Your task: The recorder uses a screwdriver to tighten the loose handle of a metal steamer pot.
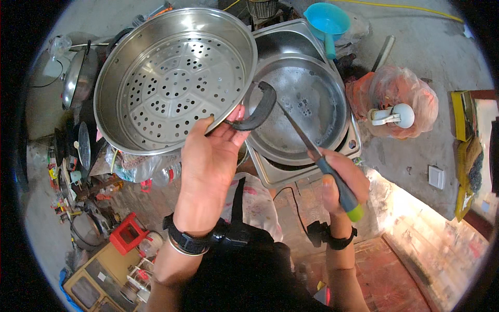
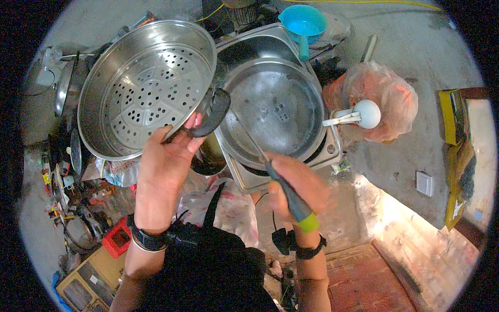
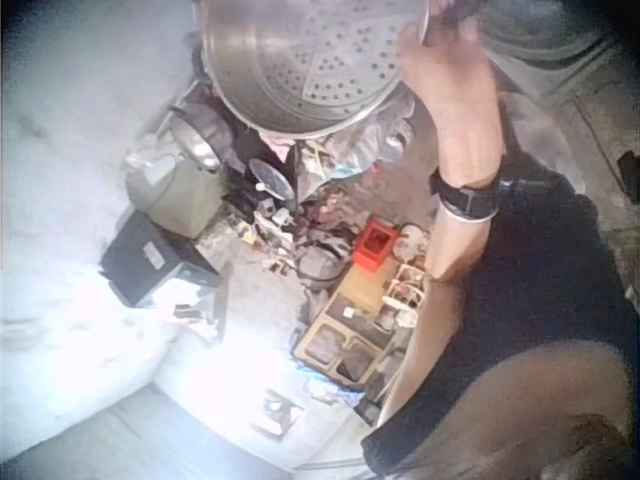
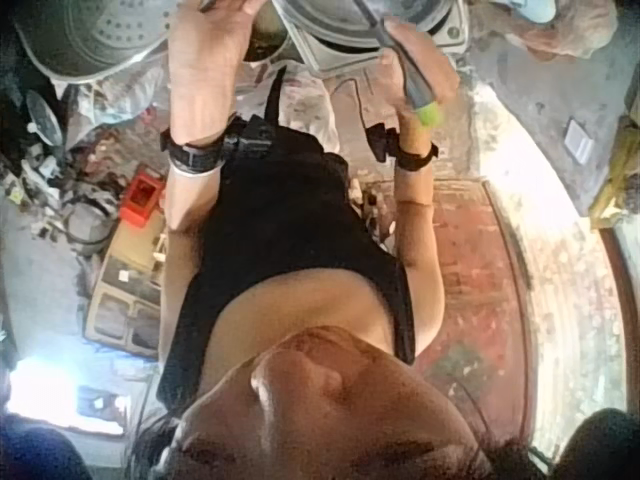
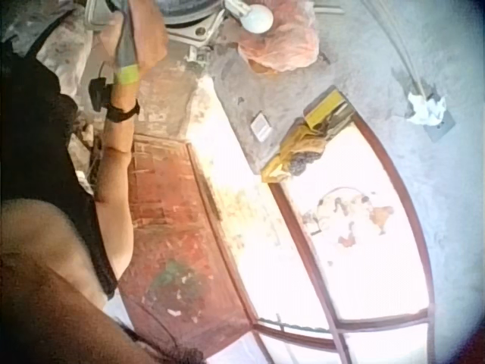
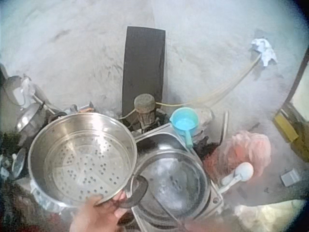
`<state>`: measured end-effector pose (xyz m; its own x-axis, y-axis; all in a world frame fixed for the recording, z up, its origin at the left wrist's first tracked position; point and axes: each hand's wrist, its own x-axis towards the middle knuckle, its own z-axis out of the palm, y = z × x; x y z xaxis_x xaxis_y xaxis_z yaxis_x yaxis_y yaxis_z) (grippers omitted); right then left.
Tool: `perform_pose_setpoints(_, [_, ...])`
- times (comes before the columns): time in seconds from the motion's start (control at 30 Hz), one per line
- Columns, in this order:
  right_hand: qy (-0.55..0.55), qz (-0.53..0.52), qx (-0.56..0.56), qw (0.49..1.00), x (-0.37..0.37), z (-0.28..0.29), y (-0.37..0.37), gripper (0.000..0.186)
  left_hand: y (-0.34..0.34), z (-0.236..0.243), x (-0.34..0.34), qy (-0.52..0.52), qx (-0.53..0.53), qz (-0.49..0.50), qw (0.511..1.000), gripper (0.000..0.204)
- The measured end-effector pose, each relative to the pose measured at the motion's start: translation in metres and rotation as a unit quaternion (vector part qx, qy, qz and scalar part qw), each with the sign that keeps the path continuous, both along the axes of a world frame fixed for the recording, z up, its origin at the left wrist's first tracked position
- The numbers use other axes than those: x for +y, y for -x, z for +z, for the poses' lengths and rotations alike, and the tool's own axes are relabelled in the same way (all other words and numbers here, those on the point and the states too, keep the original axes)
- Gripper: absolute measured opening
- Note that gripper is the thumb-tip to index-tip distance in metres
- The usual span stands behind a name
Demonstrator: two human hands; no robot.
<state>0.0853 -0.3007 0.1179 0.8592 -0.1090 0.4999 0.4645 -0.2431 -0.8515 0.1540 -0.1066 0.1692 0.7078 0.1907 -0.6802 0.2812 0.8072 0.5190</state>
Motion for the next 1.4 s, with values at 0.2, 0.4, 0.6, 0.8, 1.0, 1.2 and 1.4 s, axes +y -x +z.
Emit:
perform_pose_setpoints(0.2, [0.054, 0.078, -0.025, 0.995, 0.014, 0.007, -0.004, 0.027, -0.003, 0.0, 0.005, -0.007, 0.001, -0.01, 1.0, 0.03])
perform_pose_setpoints(0.4, [0.029, 0.106, -0.012, 0.994, 0.025, 0.021, -0.005, 0.023, -0.006, 0.0, 0.005, -0.008, 0.01, 0.01, 1.0, 0.033])
perform_pose_setpoints(0.6, [0.011, 0.046, -0.016, 0.999, 0.01, 0.006, -0.001, 0.024, -0.001, 0.003, 0.007, 0.005, -0.001, -0.007, 1.0, 0.031])
perform_pose_setpoints(0.8, [0.001, 0.018, 0.01, 1.0, 0.004, 0.003, -0.004, 0.023, 0.003, -0.006, -0.001, -0.002, 0.002, -0.001, 1.0, 0.031])
perform_pose_setpoints(1.0, [0.012, 0.062, -0.014, 0.998, 0.014, 0.007, -0.002, 0.024, 0.0, 0.004, 0.004, -0.021, -0.026, -0.026, 0.999, 0.031])
perform_pose_setpoints(1.2, [-0.017, 0.132, -0.021, 0.991, 0.021, 0.018, -0.006, 0.025, -0.007, 0.013, 0.002, -0.023, -0.003, -0.037, 0.999, 0.031])
perform_pose_setpoints(1.4, [-0.07, 0.113, -0.035, 0.99, 0.019, 0.001, -0.008, 0.026, -0.006, 0.013, 0.002, 0.048, 0.041, -0.032, 0.997, 0.031])
